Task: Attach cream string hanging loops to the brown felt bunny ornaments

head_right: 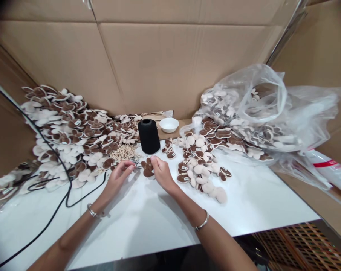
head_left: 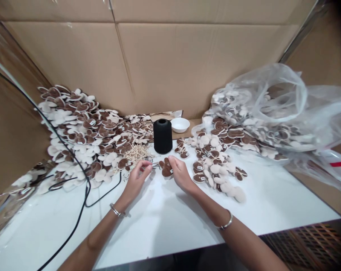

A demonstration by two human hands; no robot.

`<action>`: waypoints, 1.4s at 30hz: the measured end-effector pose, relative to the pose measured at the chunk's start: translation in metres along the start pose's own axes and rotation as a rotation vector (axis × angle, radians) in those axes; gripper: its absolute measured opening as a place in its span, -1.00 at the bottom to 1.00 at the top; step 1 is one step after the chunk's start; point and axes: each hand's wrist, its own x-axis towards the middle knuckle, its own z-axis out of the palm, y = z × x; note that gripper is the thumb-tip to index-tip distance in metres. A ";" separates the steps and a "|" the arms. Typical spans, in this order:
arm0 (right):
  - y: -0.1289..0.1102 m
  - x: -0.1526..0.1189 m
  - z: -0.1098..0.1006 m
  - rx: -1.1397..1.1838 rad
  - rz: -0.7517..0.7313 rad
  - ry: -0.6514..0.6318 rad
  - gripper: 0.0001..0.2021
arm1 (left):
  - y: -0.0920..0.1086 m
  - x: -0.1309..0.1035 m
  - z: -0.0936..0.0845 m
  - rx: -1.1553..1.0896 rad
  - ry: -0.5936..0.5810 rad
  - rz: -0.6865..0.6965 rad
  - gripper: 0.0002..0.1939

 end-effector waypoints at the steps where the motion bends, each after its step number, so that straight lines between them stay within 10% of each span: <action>1: -0.001 -0.002 0.002 -0.027 -0.014 -0.025 -0.57 | 0.002 -0.001 0.001 -0.048 -0.061 -0.028 -0.77; 6: -0.008 -0.011 0.011 -0.098 -0.055 -0.182 -0.58 | 0.004 -0.006 0.007 -0.129 -0.230 -0.051 -0.71; 22: -0.004 -0.007 0.013 0.215 0.130 -0.291 -0.61 | 0.006 -0.003 0.007 -0.196 -0.103 -0.034 -0.66; 42: -0.008 -0.009 0.011 0.085 0.003 -0.272 -0.66 | 0.001 -0.003 0.009 -0.183 -0.095 -0.081 -0.62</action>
